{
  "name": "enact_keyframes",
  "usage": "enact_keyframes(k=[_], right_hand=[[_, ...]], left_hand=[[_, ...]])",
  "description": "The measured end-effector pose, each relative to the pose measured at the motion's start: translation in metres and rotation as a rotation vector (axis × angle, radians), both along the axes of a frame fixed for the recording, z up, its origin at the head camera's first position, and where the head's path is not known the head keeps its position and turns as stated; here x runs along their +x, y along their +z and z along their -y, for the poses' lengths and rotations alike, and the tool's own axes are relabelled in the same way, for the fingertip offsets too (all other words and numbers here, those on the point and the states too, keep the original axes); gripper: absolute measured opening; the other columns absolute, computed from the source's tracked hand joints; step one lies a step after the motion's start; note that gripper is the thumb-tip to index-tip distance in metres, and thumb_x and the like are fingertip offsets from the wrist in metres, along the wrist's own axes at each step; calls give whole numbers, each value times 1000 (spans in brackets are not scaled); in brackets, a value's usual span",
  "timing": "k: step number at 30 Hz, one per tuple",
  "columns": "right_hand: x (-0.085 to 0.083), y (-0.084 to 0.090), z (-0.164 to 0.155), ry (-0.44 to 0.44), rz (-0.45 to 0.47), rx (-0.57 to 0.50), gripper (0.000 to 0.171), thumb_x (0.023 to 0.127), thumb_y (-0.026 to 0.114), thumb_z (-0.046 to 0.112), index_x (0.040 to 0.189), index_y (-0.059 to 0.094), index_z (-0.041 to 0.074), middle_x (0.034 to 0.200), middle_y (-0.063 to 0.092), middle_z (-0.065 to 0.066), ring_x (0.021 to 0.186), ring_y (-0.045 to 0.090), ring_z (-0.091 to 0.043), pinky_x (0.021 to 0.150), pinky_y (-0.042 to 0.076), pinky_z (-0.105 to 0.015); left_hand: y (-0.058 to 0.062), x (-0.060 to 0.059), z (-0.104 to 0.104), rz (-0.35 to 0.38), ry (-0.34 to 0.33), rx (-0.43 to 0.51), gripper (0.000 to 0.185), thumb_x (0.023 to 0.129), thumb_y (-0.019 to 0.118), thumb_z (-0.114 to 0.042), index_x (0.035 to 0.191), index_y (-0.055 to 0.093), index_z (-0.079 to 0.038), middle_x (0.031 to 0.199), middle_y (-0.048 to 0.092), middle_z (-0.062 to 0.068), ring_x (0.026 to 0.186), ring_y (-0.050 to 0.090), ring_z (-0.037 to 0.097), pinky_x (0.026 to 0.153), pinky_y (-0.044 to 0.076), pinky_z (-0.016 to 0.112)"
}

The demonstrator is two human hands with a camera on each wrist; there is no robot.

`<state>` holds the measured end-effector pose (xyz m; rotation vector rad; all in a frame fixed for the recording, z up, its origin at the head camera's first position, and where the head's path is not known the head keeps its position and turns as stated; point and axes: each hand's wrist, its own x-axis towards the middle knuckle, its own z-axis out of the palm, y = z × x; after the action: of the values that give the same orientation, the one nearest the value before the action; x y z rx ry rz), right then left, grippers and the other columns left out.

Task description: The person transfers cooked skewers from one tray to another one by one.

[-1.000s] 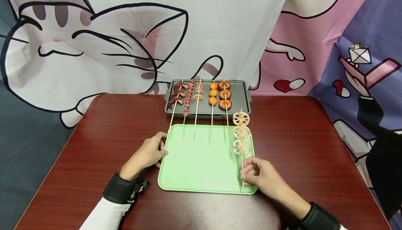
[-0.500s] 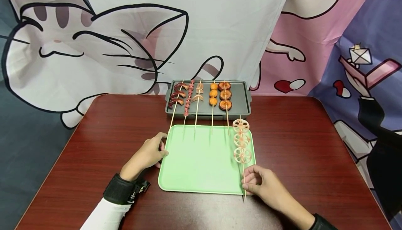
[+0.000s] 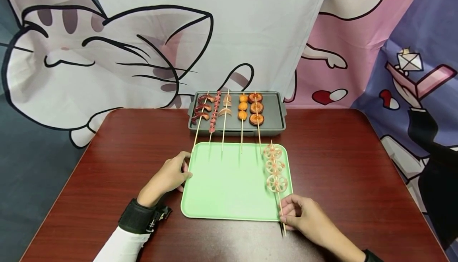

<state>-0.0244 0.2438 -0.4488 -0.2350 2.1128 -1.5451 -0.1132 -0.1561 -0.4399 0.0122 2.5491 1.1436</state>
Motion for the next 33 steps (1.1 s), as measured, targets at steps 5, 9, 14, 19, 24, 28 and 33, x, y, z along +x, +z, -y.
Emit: enact_keyframes(k=[5, 9, 14, 19, 24, 28, 33], right_hand=[[-1, 2, -4, 12, 44, -19, 34, 93, 73, 1, 117, 58, -17, 95, 67, -14, 80, 68, -7, 69, 66, -29], [-2, 4, -5, 17, 61, -27, 36, 93, 74, 1, 118, 57, -18, 94, 67, -13, 81, 69, -8, 71, 66, -30], [-4, 5, -6, 20, 68, -16, 35, 92, 74, 1, 117, 58, -19, 93, 67, -12, 80, 69, -7, 72, 66, -30], [-3, 5, -6, 9, 62, 23, 33, 91, 75, 1, 115, 61, -16, 91, 67, -12, 79, 69, -6, 70, 66, -30], [-2, 7, -4, 13, -41, 143, 25, 90, 76, 4, 109, 66, -9, 86, 68, -8, 72, 67, -4, 62, 65, -28], [-2, 7, -1, 17, -155, 281, 19, 89, 78, 7, 103, 69, -1, 78, 66, 1, 59, 64, -4, 51, 61, -26], [-1, 8, 2, 17, -217, 388, 16, 88, 78, 10, 100, 70, 4, 71, 65, 7, 50, 60, -4, 44, 55, -24]], left_hand=[[-1, -1, 0, -3, -1, 1, 61, 95, 69, 4, 149, 42, 1, 86, 55, 12, 52, 61, 24, 45, 58, 31], [-1, -1, 1, -5, -1, 3, 60, 95, 68, 4, 149, 42, 1, 86, 55, 12, 52, 61, 24, 45, 57, 31], [-1, -1, 1, -6, 1, 13, 60, 95, 69, 4, 149, 43, 2, 86, 55, 13, 52, 61, 24, 44, 58, 32], [0, -1, 0, -8, -2, 15, 59, 95, 69, 4, 148, 43, 2, 86, 54, 13, 52, 61, 23, 44, 58, 32], [0, -1, 0, -8, -2, 10, 60, 95, 69, 4, 148, 42, 1, 87, 54, 13, 52, 61, 23, 45, 58, 32], [-1, -1, 1, -8, -5, 5, 60, 95, 69, 4, 148, 42, 1, 86, 54, 12, 52, 61, 23, 45, 58, 32], [-1, -1, 1, -5, -5, 8, 59, 95, 68, 4, 148, 42, 2, 87, 54, 13, 53, 61, 23, 45, 58, 31]])
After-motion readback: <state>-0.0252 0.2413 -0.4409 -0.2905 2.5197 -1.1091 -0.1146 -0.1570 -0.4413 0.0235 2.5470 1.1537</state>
